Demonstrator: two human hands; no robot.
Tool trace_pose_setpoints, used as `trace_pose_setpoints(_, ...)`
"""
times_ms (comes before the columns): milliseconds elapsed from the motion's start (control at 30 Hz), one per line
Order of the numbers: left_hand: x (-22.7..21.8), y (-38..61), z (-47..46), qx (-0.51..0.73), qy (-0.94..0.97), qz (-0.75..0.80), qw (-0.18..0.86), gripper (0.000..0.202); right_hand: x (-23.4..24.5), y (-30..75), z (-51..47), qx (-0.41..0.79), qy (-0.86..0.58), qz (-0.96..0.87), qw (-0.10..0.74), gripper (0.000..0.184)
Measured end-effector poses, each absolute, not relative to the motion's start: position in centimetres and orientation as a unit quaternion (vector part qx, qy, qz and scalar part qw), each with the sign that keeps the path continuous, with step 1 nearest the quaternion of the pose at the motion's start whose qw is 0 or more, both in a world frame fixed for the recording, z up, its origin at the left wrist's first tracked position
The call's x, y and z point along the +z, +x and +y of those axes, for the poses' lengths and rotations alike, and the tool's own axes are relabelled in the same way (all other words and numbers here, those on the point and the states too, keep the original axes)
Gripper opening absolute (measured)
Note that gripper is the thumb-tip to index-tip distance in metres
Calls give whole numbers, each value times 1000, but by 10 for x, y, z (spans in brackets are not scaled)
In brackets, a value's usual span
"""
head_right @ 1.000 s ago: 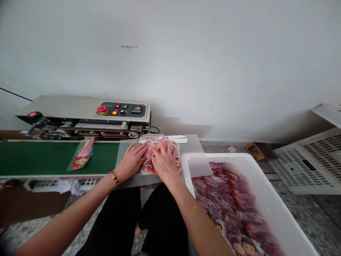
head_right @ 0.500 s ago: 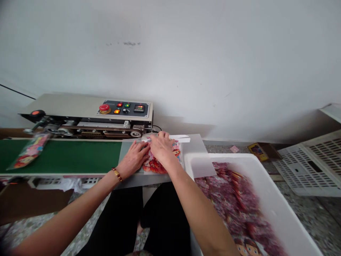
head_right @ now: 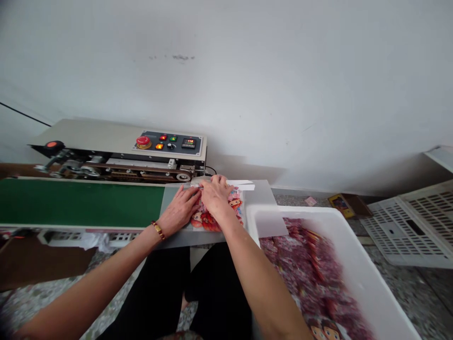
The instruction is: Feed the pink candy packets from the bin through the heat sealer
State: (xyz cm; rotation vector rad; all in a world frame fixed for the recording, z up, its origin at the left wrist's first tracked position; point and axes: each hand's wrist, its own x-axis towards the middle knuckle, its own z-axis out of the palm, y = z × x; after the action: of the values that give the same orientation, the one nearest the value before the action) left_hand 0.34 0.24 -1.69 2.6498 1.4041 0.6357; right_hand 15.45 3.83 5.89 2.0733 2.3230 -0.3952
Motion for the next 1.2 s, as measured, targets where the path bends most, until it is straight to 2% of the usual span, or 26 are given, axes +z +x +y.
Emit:
trace_pose_setpoints(133,-16,3,2,194,865,462,23,42,52,161,37,-132,645,752,-21,39)
trace_pose_setpoints(300,-14,1,2,184,854,486,4,41,44,172,28,-130,631,756,-112,52)
trace_pose_setpoints(500,-11,-5,2,182,843,507,-1,41,35,179,13,-130,625,752,-162,51)
trace_pose_setpoints(767,-6,-62,-1,180,795,578,-21,33,34,193,11,-166,625,745,-164,42)
trace_pose_setpoints(867,0,-40,-6,218,792,570,-17,34,28,193,11,-162,632,737,-179,42)
trace_pose_setpoints(1000,0,18,-11,193,871,449,52,43,20,192,11,-133,645,721,-218,41)
trace_pose_setpoints(1200,-11,4,-3,158,860,485,18,47,16,194,12,-131,641,727,-207,43)
